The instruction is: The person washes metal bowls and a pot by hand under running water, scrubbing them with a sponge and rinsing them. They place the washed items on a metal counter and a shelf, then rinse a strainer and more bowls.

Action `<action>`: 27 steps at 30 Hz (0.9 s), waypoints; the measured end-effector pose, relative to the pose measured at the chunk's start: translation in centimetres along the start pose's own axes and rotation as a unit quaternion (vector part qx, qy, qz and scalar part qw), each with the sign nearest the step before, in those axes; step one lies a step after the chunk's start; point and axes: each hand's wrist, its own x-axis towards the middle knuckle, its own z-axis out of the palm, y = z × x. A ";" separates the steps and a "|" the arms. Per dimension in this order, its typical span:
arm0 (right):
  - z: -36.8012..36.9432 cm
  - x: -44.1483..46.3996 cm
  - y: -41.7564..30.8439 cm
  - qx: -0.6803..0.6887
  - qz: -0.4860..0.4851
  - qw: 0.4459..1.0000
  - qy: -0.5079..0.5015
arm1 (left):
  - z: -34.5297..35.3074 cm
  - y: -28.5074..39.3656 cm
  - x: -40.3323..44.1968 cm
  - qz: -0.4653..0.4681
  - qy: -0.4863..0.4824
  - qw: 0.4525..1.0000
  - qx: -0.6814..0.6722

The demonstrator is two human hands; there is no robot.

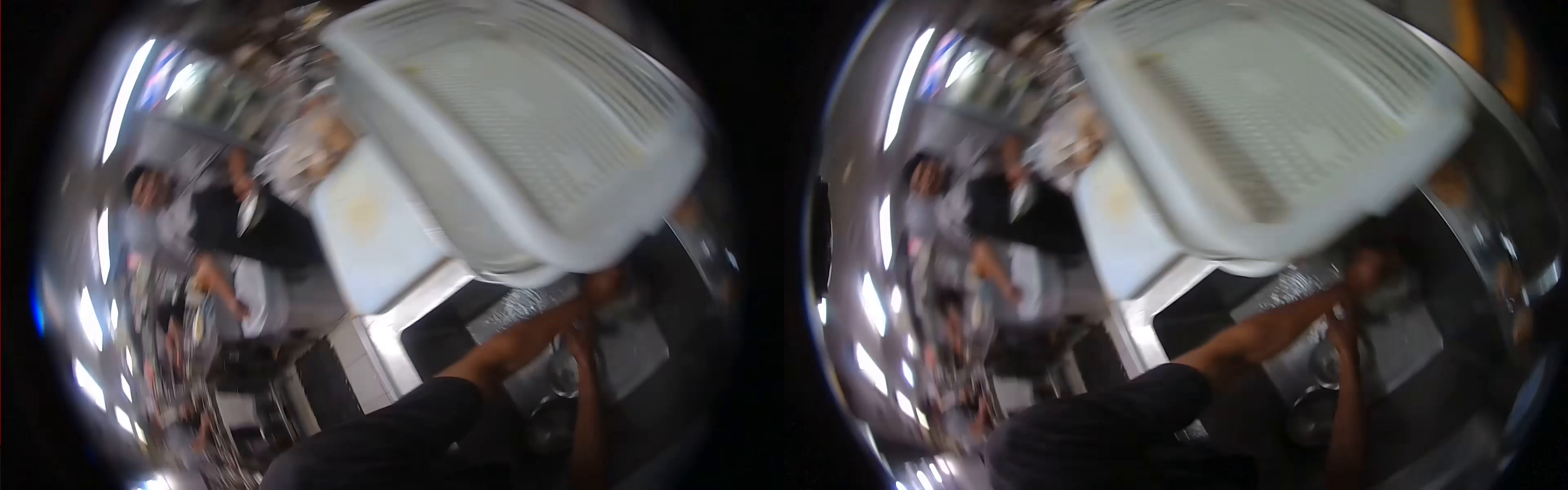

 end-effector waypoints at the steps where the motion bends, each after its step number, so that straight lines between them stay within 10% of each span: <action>1: -1.9 0.8 -4.6 -0.103 0.038 0.992 -0.063 | -1.5 0.0 0.4 -0.011 -0.013 1.000 0.012; 2: -3.7 0.1 0.3 -0.253 -0.247 0.935 0.019 | -2.7 -0.2 1.3 -0.028 -0.027 0.999 0.017; 5: -6.7 -0.1 5.3 -0.146 -0.203 0.967 0.048 | -4.3 1.3 1.3 -0.123 0.009 0.992 -0.040; 6: -4.5 1.2 5.4 -0.360 -0.223 0.906 0.013 | -5.0 1.8 -0.7 -0.151 0.061 0.984 -0.067; 7: -2.4 1.7 2.1 -0.277 -0.174 0.944 0.036 | -6.0 2.7 -2.6 -0.026 0.149 0.988 -0.003; 9: 1.8 2.7 -5.0 -0.081 -0.093 0.987 0.103 | -6.2 4.6 -4.5 -0.146 0.220 0.965 0.014; 13: -6.8 2.8 -7.0 -0.401 0.025 0.887 -0.227 | -6.2 0.1 -1.9 0.001 0.152 0.984 -0.087; 16: -7.2 2.9 -3.9 -0.448 -0.129 0.878 0.109 | -4.8 6.0 1.8 -0.071 0.081 0.990 -0.091; 18: -3.1 1.7 -7.5 -0.228 0.056 0.972 -0.025 | -3.7 7.3 1.5 -0.059 0.083 0.991 -0.089; 22: -5.2 1.1 -3.7 -0.365 0.003 0.926 -0.099 | -5.1 9.0 0.7 -0.162 0.068 0.959 -0.223; 24: -6.6 1.1 -5.5 -0.336 0.054 0.934 -0.113 | -5.0 5.0 -5.9 -0.249 0.143 0.958 0.004; 27: -6.7 0.8 -1.5 -0.303 0.002 0.950 -0.078 | -5.8 0.1 -17.0 -0.347 -0.298 0.879 0.138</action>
